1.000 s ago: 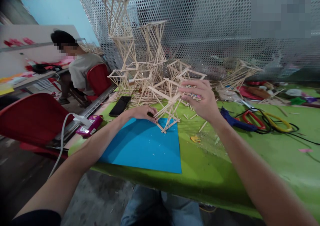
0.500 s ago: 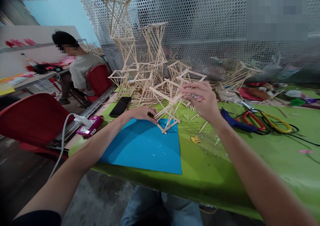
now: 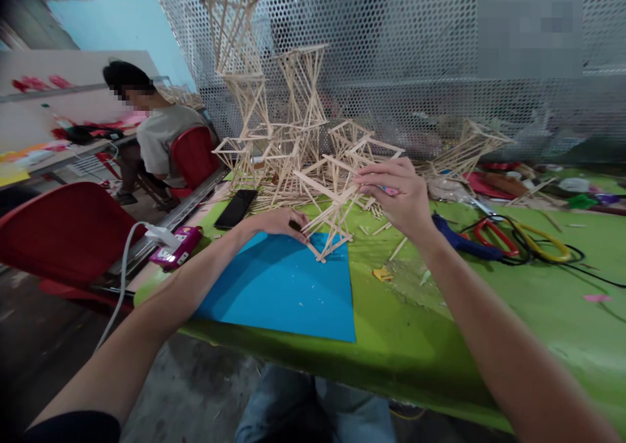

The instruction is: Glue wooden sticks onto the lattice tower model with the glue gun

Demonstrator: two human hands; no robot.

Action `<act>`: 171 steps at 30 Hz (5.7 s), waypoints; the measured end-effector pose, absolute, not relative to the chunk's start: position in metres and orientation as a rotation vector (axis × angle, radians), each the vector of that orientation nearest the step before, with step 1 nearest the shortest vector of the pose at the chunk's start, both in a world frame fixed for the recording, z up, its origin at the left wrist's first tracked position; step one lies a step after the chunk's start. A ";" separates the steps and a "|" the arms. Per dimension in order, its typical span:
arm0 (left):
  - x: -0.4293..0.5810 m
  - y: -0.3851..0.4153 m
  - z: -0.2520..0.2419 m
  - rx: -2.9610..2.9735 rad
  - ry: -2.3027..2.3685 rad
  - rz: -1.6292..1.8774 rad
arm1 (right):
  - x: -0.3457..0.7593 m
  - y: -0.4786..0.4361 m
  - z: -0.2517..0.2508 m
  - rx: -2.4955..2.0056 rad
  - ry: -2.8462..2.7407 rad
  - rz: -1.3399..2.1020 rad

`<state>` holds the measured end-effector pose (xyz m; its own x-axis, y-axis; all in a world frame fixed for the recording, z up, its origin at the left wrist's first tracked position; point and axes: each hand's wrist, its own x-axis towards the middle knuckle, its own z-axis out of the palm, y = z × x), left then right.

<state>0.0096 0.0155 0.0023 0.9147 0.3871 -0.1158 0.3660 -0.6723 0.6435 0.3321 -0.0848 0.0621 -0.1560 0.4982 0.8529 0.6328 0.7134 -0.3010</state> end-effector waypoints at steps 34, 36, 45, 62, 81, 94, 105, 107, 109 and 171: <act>0.008 0.015 0.000 2.345 0.533 0.065 | 0.349 -0.075 0.135 -0.927 -2.514 -0.044; 0.008 0.015 -0.001 2.348 0.519 0.083 | 0.351 -0.074 0.134 -0.921 -2.499 -0.035; 0.006 0.010 0.004 2.338 0.550 0.050 | 0.352 -0.075 0.134 -0.921 -2.452 0.020; 0.006 0.014 0.002 2.369 0.547 0.017 | 0.350 -0.076 0.133 -0.897 -2.434 0.029; 0.003 0.012 -0.001 2.333 0.598 0.083 | 0.350 -0.080 0.131 -0.920 -2.398 0.041; 0.006 0.008 0.002 2.365 0.612 0.027 | 0.350 -0.079 0.131 -0.893 -2.402 0.016; 0.007 0.010 0.001 2.386 0.623 0.045 | 0.354 -0.076 0.127 -0.889 -2.398 0.023; 0.007 0.009 0.001 2.376 0.620 0.055 | 0.354 -0.077 0.127 -0.880 -2.395 0.022; 0.007 0.007 0.002 2.365 0.612 0.060 | 0.353 -0.078 0.128 -0.871 -2.404 0.010; 0.051 -0.068 0.019 2.586 1.164 0.748 | 0.219 -0.128 -0.023 -0.831 -0.821 1.398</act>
